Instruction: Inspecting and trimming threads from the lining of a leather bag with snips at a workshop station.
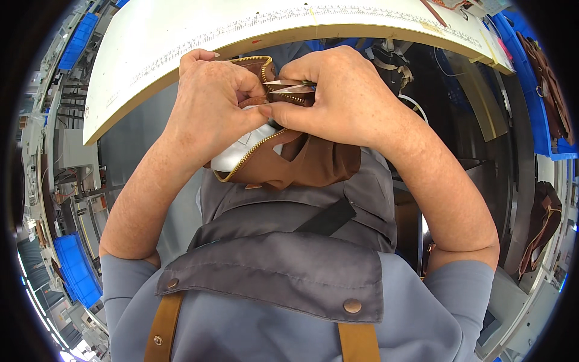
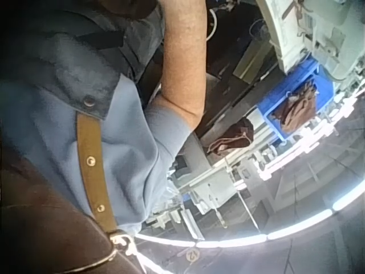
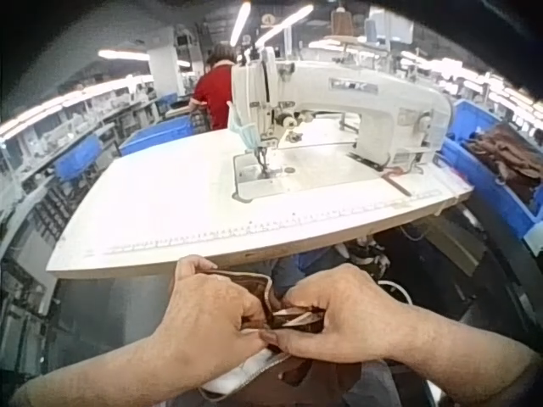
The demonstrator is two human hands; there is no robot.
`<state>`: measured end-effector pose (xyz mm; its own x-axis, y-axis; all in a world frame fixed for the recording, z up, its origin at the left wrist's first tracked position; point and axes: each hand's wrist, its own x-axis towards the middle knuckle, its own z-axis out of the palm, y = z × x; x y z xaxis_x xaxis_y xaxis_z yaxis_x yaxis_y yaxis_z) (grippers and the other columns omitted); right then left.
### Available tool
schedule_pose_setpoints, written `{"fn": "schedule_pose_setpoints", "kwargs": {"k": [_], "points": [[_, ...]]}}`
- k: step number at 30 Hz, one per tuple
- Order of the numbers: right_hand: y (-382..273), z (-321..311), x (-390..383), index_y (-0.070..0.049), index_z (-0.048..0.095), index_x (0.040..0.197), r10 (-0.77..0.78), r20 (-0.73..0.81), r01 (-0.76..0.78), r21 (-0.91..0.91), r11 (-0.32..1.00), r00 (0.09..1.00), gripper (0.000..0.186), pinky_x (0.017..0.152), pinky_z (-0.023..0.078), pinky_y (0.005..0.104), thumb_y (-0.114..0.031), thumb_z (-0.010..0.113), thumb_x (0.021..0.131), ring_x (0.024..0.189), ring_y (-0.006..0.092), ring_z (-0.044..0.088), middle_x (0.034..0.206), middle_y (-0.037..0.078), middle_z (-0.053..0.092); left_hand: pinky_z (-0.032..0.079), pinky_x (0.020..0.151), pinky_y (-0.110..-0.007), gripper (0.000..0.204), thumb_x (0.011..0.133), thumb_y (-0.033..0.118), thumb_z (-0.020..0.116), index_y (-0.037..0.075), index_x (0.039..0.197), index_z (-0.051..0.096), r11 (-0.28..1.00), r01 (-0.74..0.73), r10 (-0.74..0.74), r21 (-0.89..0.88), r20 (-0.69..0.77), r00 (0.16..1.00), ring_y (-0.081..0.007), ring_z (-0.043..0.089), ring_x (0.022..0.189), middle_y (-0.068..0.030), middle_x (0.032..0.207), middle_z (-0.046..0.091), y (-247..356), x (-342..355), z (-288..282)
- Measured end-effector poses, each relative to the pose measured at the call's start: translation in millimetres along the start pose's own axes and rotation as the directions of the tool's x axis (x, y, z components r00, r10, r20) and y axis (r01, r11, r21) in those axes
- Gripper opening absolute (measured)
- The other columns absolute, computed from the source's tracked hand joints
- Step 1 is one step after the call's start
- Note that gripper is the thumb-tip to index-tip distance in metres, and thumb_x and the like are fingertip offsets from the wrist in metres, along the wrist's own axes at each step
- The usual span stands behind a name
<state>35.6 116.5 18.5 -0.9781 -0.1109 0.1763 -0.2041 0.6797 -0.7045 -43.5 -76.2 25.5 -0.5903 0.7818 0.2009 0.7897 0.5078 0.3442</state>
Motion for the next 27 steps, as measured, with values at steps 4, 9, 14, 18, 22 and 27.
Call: {"fn": "schedule_pose_setpoints", "kwargs": {"k": [4,9,14,18,22,27], "points": [[-0.3,0.7,-2.2,-0.003,0.069,0.076,0.053,-0.014,-0.053,0.006,0.999,0.999,0.026,0.058,0.049,0.0365,-0.027,0.078,0.078,0.056,0.0261,0.064,0.063,0.012,0.064,0.033,0.101,-0.039,0.012,0.068,0.013,0.074,0.009,0.06,0.066,0.999,-0.014,0.015,0.03,-0.023,1.0,-0.0174,0.056,0.059,-0.001,0.054,0.058,3.5,1.4,4.0],[0.5,2.8,-2.5,-0.002,0.066,0.073,0.075,-0.044,-0.077,-0.043,0.996,0.996,0.023,0.059,0.049,0.0399,-0.023,0.074,0.076,0.057,0.0294,0.062,0.061,0.013,0.062,0.034,0.1,-0.039,0.015,0.068,0.014,0.073,0.008,0.057,0.064,0.995,-0.062,0.068,0.074,-0.084,0.994,-0.0181,0.056,0.057,-0.0016,0.052,0.057,5.8,1.6,6.8],[-3.9,5.4,-4.4,-0.003,0.064,0.072,0.138,-0.075,-0.141,-0.029,0.99,0.988,0.025,0.06,0.049,0.0422,-0.026,0.072,0.077,0.06,0.0329,0.063,0.062,0.014,0.061,0.034,0.098,-0.04,0.016,0.069,0.013,0.071,0.008,0.057,0.063,0.998,-0.012,0.016,0.058,-0.065,0.998,-0.0187,0.054,0.057,-0.0022,0.052,0.058,10.6,3.8,7.5],[-4.3,9.8,-5.5,-0.004,0.066,0.075,0.105,-0.119,-0.116,-0.095,0.989,0.987,0.021,0.063,0.052,0.0451,-0.025,0.071,0.075,0.066,0.0358,0.066,0.067,0.015,0.064,0.034,0.097,-0.041,0.016,0.071,0.013,0.07,0.008,0.058,0.063,0.999,-0.023,0.026,0.039,-0.076,0.997,-0.0193,0.053,0.056,-0.0027,0.052,0.058,9.0,3.3,10.6],[-3.6,8.3,-4.8,-0.004,0.067,0.078,0.081,-0.118,-0.1,-0.162,0.982,0.99,0.019,0.065,0.053,0.0465,-0.022,0.071,0.074,0.07,0.0366,0.067,0.069,0.015,0.065,0.034,0.095,-0.041,0.012,0.071,0.013,0.069,0.007,0.061,0.066,0.998,-0.042,0.046,0.045,-0.086,0.995,-0.0203,0.054,0.058,-0.0038,0.054,0.059,8.4,4.3,9.5],[-5.0,4.2,-5.4,-0.005,0.067,0.078,0.015,-0.102,-0.036,-0.211,0.977,0.995,0.014,0.066,0.053,0.0468,-0.018,0.07,0.074,0.071,0.0363,0.067,0.069,0.014,0.065,0.035,0.093,-0.04,0.01,0.071,0.014,0.069,0.007,0.064,0.068,0.996,-0.074,0.079,0.05,-0.097,0.992,-0.0211,0.056,0.061,-0.0045,0.056,0.06,6.3,4.3,11.9]]}}
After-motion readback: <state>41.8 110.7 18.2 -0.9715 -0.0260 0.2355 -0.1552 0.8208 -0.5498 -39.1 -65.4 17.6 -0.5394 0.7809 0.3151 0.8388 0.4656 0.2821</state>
